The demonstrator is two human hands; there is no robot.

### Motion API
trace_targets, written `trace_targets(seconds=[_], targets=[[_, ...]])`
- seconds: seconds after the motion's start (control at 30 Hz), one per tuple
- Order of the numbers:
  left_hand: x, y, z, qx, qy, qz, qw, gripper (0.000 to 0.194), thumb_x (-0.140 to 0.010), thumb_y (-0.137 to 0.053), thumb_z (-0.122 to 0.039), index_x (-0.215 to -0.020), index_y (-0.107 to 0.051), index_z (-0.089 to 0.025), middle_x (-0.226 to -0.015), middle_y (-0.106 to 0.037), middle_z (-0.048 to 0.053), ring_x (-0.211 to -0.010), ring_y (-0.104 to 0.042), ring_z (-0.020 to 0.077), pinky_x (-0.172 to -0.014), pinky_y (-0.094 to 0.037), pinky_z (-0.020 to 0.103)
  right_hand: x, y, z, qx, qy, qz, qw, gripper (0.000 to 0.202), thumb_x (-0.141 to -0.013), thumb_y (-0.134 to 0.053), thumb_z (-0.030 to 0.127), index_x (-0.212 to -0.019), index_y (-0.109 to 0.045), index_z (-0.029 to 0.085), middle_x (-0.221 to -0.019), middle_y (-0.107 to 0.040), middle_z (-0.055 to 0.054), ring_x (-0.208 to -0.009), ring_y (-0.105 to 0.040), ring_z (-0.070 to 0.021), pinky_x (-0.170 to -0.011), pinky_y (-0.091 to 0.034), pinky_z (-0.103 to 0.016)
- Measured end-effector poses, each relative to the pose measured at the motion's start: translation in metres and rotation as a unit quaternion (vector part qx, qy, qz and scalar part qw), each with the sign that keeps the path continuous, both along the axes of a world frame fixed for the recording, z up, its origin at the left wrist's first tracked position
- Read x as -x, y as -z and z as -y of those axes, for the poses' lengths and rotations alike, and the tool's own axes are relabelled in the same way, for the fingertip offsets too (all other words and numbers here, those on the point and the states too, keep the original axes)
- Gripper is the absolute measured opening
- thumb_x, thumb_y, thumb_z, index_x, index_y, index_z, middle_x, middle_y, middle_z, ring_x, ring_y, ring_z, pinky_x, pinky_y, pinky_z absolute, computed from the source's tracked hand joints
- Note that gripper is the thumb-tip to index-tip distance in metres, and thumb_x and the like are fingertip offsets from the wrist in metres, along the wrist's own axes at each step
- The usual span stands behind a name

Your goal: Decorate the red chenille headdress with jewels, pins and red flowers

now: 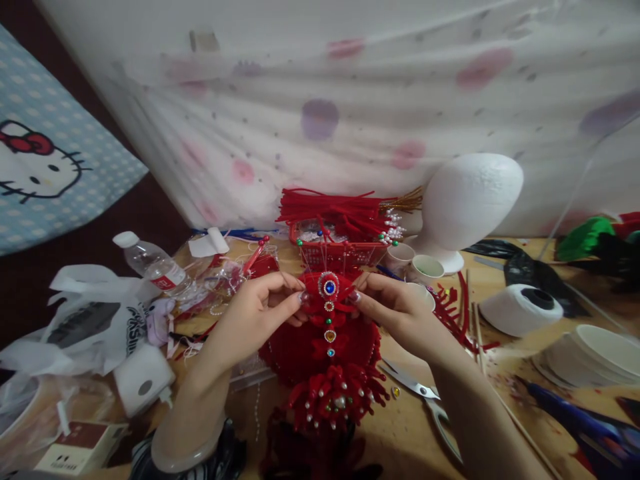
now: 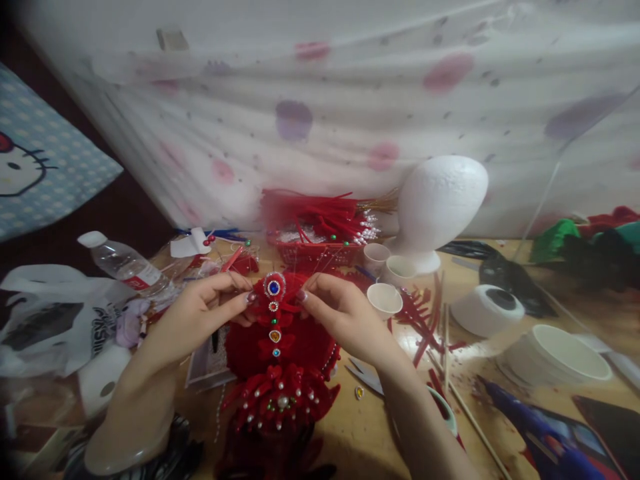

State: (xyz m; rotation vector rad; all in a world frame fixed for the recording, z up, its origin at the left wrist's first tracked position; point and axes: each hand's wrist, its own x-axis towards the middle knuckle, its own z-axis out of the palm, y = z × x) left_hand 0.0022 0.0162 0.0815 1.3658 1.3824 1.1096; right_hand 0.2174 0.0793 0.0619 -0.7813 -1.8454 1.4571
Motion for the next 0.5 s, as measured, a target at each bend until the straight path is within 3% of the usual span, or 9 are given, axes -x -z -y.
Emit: trace_targets(seconds=[0.5], targets=[[-0.001, -0.0004, 0.0017, 0.008, 0.038, 0.001, 0.999, 0.012, -0.082, -0.063, -0.027, -0.086, -0.062, -0.015, -0.076, -0.067, 0.001, -0.065, -0.07, 0.0139, -0.064, -0.061, 0.026, -0.0023, 0.0045, -0.0038, -0.021, -0.013, -0.016, 1.0, 0.024, -0.092, -0.057, 0.041, -0.08, -0.056, 0.02, -0.07, -0.06, 0.001, -0.063, -0.052, -0.0124, -0.058, -0.039, -0.026]])
